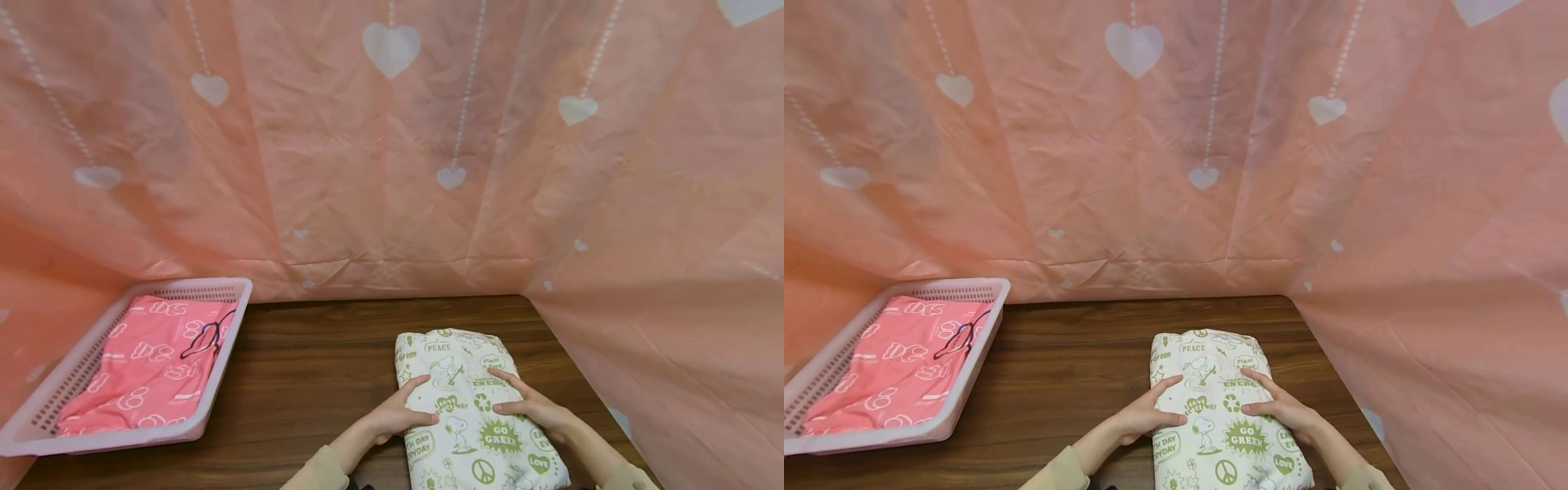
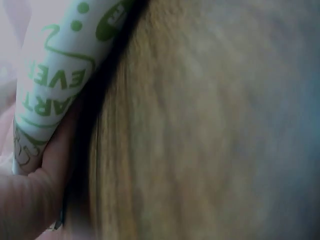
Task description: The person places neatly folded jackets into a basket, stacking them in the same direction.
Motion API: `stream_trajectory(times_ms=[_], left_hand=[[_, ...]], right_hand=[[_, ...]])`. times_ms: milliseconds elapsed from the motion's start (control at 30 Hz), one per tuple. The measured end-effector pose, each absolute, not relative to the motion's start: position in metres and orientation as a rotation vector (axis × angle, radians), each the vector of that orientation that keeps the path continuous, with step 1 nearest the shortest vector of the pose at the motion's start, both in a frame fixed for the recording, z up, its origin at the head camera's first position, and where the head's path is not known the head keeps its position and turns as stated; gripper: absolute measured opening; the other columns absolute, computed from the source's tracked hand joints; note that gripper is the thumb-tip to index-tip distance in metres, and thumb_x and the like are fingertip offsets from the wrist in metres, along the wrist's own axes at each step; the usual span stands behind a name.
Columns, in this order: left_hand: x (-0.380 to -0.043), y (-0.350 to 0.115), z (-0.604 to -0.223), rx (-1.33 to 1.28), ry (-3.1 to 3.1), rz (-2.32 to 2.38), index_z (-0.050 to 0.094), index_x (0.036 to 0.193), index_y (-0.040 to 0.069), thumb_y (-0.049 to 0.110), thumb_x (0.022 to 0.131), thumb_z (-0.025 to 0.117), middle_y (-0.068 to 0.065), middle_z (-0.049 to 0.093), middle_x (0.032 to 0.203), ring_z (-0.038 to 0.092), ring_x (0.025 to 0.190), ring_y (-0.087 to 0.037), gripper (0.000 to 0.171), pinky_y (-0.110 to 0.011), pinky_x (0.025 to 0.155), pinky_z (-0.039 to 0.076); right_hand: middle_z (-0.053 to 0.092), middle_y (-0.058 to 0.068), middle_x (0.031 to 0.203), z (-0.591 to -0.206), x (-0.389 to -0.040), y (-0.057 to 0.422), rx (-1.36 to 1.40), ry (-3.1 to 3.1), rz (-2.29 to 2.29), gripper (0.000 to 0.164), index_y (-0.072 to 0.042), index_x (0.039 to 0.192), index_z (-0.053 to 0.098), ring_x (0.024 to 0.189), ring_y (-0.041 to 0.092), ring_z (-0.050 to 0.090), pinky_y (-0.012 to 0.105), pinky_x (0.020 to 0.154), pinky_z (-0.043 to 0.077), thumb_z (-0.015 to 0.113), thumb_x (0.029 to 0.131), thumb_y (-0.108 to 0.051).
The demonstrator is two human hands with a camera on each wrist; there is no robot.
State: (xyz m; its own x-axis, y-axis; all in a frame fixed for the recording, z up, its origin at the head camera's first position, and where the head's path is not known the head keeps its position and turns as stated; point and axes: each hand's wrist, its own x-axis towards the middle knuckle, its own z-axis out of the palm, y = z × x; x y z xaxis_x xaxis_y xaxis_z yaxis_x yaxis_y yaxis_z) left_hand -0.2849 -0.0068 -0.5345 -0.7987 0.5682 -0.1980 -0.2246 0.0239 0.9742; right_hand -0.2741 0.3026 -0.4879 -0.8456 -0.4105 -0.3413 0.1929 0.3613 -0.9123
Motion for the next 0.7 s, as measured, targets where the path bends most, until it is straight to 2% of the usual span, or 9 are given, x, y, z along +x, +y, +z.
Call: stream_trajectory(times_ms=[100,200,300,367,533,600,633,700], left_hand=[[-0.283,-0.006,-0.535,0.389,1.859,1.817,0.039,0.148,0.028,0.013,0.085,0.076,-0.018,0.042,0.140,0.055,0.115,-0.029,0.075,-0.045,0.093,0.046],[-0.282,-0.006,-0.535,0.427,1.948,1.800,0.041,0.147,0.029,0.015,0.084,0.077,-0.018,0.034,0.150,0.041,0.129,-0.034,0.074,-0.051,0.104,0.035],[-0.281,-0.006,-0.534,0.445,1.968,1.803,0.040,0.147,0.030,0.015,0.084,0.078,-0.018,0.032,0.151,0.037,0.132,-0.036,0.074,-0.055,0.106,0.031],[-0.281,-0.007,-0.533,0.460,1.969,1.816,0.040,0.147,0.029,0.014,0.084,0.078,-0.017,0.033,0.151,0.038,0.131,-0.034,0.075,-0.054,0.106,0.031],[-0.282,-0.007,-0.530,0.479,1.968,1.847,0.040,0.147,0.029,0.011,0.083,0.078,-0.017,0.035,0.149,0.042,0.128,-0.031,0.076,-0.050,0.105,0.033],[-0.282,-0.007,-0.528,0.480,1.967,1.856,0.040,0.147,0.029,0.011,0.083,0.078,-0.017,0.035,0.149,0.042,0.128,-0.031,0.077,-0.050,0.105,0.034],[-0.282,-0.008,-0.526,0.483,1.966,1.859,0.040,0.147,0.029,0.011,0.083,0.078,-0.017,0.035,0.150,0.041,0.129,-0.032,0.077,-0.051,0.105,0.034],[-0.282,-0.008,-0.524,0.488,1.965,1.865,0.040,0.147,0.029,0.011,0.083,0.078,-0.017,0.034,0.150,0.040,0.130,-0.032,0.077,-0.051,0.105,0.034]], right_hand=[[-0.017,0.024,0.158,-0.488,-0.274,0.302,-0.170,2.109,-1.525,0.078,-0.014,0.157,0.015,0.140,0.053,-0.012,0.075,0.103,0.009,0.063,0.095,-0.021],[-0.017,0.026,0.157,-0.488,-0.274,0.301,-0.178,2.106,-1.543,0.079,-0.014,0.157,0.015,0.140,0.054,-0.003,0.070,0.104,0.020,0.064,0.095,-0.020],[-0.019,0.027,0.156,-0.488,-0.272,0.300,-0.190,2.087,-1.566,0.080,-0.013,0.157,0.014,0.137,0.057,0.011,0.060,0.102,0.034,0.064,0.095,-0.019],[-0.019,0.026,0.156,-0.487,-0.272,0.299,-0.193,2.086,-1.575,0.080,-0.014,0.157,0.014,0.137,0.058,0.012,0.059,0.101,0.036,0.064,0.095,-0.019],[-0.016,0.023,0.159,-0.483,-0.271,0.295,-0.174,2.130,-1.576,0.081,-0.016,0.157,0.018,0.141,0.054,-0.008,0.073,0.104,0.015,0.067,0.093,-0.018],[-0.013,0.023,0.159,-0.481,-0.271,0.294,-0.168,2.127,-1.590,0.081,-0.015,0.157,0.018,0.141,0.054,-0.004,0.073,0.104,0.014,0.067,0.093,-0.016],[-0.012,0.024,0.159,-0.480,-0.270,0.294,-0.171,2.124,-1.595,0.081,-0.015,0.157,0.017,0.140,0.054,0.006,0.071,0.105,0.020,0.067,0.093,-0.016],[-0.012,0.024,0.158,-0.477,-0.270,0.292,-0.176,2.124,-1.603,0.082,-0.014,0.157,0.016,0.140,0.054,0.009,0.069,0.104,0.023,0.067,0.093,-0.015]])
